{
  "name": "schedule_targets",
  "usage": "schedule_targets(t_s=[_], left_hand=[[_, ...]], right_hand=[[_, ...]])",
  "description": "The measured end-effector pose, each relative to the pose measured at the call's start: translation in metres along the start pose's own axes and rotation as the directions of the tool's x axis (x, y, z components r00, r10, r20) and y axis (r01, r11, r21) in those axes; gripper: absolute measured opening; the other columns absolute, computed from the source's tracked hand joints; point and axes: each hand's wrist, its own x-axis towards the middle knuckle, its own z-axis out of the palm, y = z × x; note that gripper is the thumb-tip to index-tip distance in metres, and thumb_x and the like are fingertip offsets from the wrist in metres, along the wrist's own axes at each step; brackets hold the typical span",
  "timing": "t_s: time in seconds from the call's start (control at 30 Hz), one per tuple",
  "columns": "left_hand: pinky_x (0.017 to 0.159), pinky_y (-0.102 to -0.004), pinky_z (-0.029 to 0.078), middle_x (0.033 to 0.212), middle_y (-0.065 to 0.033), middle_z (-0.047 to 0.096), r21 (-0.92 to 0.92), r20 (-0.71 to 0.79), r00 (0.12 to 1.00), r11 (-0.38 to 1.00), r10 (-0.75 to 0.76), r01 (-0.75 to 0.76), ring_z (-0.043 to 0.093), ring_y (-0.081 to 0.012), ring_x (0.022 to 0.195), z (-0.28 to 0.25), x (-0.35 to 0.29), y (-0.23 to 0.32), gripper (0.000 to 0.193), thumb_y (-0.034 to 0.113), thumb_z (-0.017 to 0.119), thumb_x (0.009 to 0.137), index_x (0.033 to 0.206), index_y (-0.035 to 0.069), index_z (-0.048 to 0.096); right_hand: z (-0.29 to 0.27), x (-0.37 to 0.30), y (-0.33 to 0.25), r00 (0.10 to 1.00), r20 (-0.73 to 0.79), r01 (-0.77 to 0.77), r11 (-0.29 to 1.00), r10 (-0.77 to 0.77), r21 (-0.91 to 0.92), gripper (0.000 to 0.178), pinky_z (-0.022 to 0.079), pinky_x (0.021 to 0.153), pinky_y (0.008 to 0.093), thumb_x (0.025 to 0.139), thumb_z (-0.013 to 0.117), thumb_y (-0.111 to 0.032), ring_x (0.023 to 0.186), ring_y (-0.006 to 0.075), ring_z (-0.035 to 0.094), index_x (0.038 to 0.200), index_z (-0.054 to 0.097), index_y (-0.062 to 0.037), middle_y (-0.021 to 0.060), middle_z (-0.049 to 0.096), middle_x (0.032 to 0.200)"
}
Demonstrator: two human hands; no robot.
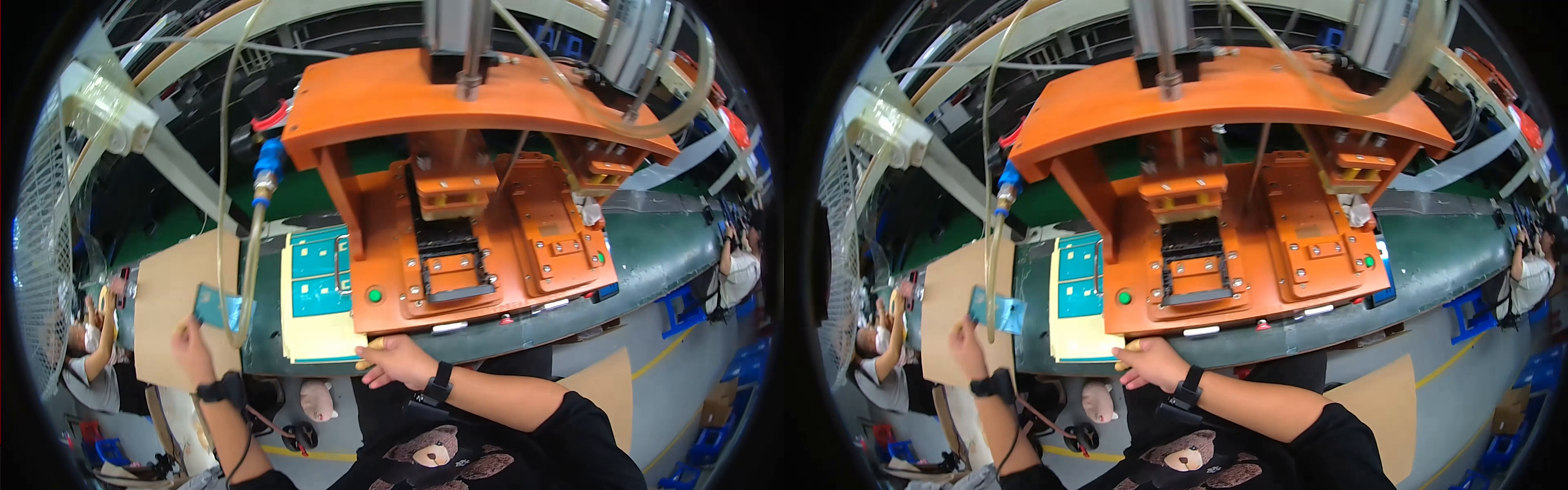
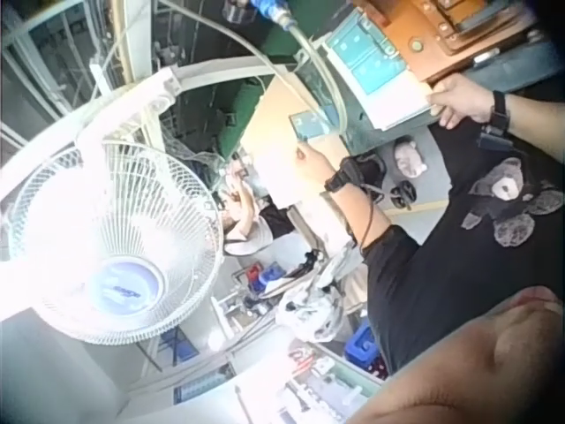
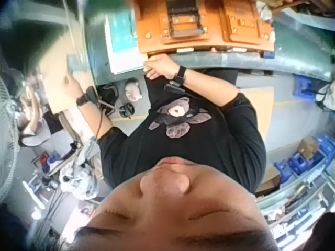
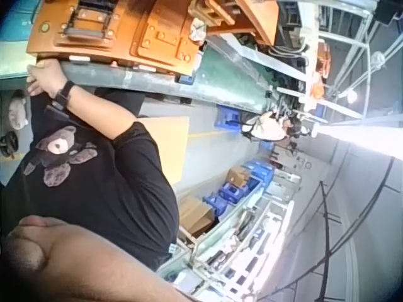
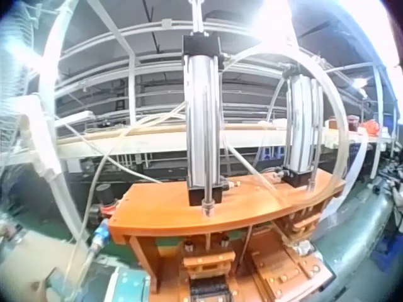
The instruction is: Operating a heat press machine to assemble electronic parts.
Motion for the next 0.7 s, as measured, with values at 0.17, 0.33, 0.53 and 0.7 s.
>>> schedule_targets(t_s=[0.17, 0.33, 0.53, 0.7], left_hand=[[0.066, -0.0241, 0.043, 0.082, -0.0014, 0.059, -0.026, 0.192, 0.98, 0.998, 0.061, -0.057, 0.054, -0.0083, 0.074, -0.017, -0.067, 0.082, 0.017, 0.015, 0.057, 0.097, 0.094, -0.002, 0.06], [0.07, -0.0208, 0.046, 0.09, -0.0112, 0.069, -0.316, 0.551, 0.825, 0.946, 0.123, 0.07, 0.061, -0.0092, 0.077, 0.0, -0.127, 0.129, 0.007, 0.003, 0.061, 0.089, 0.094, -0.002, 0.063], [0.067, -0.0227, 0.049, 0.083, -0.0089, 0.071, -0.369, 0.787, 0.525, 0.929, 0.324, -0.021, 0.064, -0.0089, 0.074, 0.092, -0.127, 0.196, 0.006, 0.003, 0.066, 0.087, 0.092, -0.001, 0.066], [0.066, -0.0202, 0.048, 0.081, -0.0021, 0.066, -0.395, 0.804, 0.499, 0.918, 0.324, 0.04, 0.061, -0.0053, 0.073, 0.141, -0.112, 0.235, 0.005, 0.004, 0.064, 0.091, 0.093, -0.001, 0.064]], right_hand=[[-0.009, -0.101, -0.045, 0.828, 0.172, 0.51, 0.589, -0.534, -0.627, 0.028, 0.052, 0.057, 0.0276, 0.088, 0.071, -0.027, 0.063, 0.0145, 0.061, 0.1, 0.066, -0.0024, 0.0078, 0.065, 0.085], [-0.026, -0.168, -0.106, 0.184, 0.319, 0.233, -0.274, -0.93, -0.933, 0.032, 0.043, 0.091, 0.0427, 0.075, 0.076, -0.017, 0.105, 0.0318, 0.058, 0.104, 0.067, -0.0062, 0.0118, 0.06, 0.114], [-0.066, -0.158, -0.135, 0.22, 0.62, 0.204, -0.586, -0.753, -0.784, 0.026, 0.046, 0.091, 0.0386, 0.078, 0.07, -0.014, 0.103, 0.0276, 0.06, 0.101, 0.067, -0.0034, 0.0089, 0.064, 0.104], [-0.057, -0.156, -0.15, 0.178, 0.593, 0.262, -0.543, -0.785, -0.798, 0.025, 0.049, 0.079, 0.0371, 0.076, 0.073, -0.014, 0.091, 0.0271, 0.063, 0.099, 0.067, -0.0045, 0.0074, 0.066, 0.097]])
